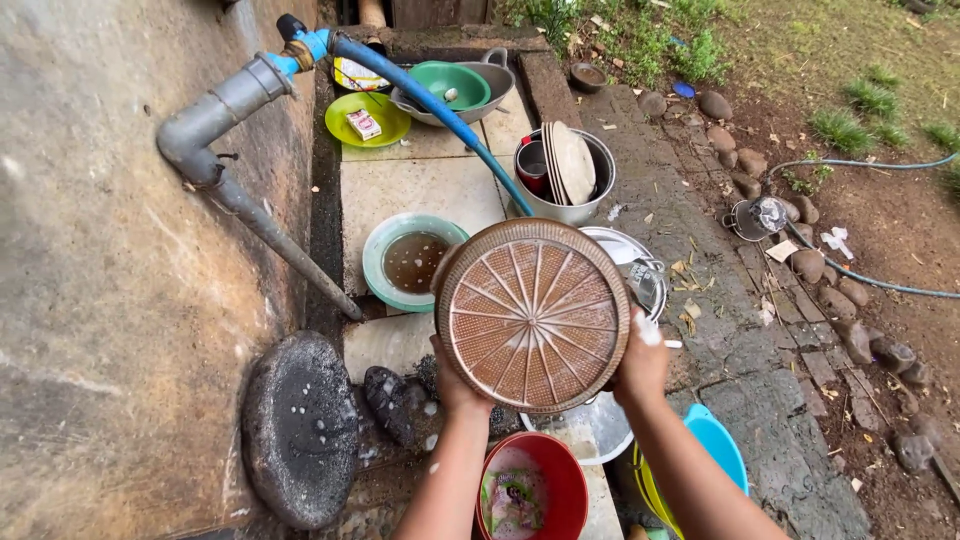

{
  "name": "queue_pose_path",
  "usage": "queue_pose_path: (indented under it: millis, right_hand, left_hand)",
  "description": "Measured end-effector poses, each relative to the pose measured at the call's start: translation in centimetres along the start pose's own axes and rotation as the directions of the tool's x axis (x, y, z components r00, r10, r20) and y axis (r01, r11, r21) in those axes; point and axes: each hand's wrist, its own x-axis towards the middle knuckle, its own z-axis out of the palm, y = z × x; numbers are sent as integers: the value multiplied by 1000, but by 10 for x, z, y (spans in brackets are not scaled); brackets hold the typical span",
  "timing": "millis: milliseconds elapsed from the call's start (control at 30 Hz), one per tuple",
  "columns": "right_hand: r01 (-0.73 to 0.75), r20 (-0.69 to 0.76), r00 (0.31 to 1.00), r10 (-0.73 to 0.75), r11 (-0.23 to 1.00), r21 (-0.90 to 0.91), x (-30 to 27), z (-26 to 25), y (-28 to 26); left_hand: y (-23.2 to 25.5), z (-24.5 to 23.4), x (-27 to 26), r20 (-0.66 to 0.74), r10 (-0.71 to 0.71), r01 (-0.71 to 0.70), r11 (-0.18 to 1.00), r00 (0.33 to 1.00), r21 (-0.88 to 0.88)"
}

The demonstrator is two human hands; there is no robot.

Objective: Washing various dishes including plates, bowls, and a woven basket using soap and water at an outdoor washing station.

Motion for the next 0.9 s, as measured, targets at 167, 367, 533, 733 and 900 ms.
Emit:
queue_pose_path:
  millis: [167,367,533,733,900]
  right_hand:
    - [-284,300,931,206,927,245,-59,42,10]
    - [68,161,986,-43,986,-155,11,13,-70]
    - [398,371,902,-219,754,-523,29,-10,-116]
    - [892,906,394,-157,-175,-418,6,26,25]
    - [874,965,252,68,413,-258,-15,35,-22]
  left_hand:
    - [-14,8,16,-151,-43,42,999,988,-6]
    - [-41,12,8,-195,-297,353,837,935,418]
    - [-8,45,-12,90,-67,-38,554,994,832]
    - [-44,14,31,162,-320,125,713,934,690]
    - [-63,-130,145,-134,-112,170,788,985,592]
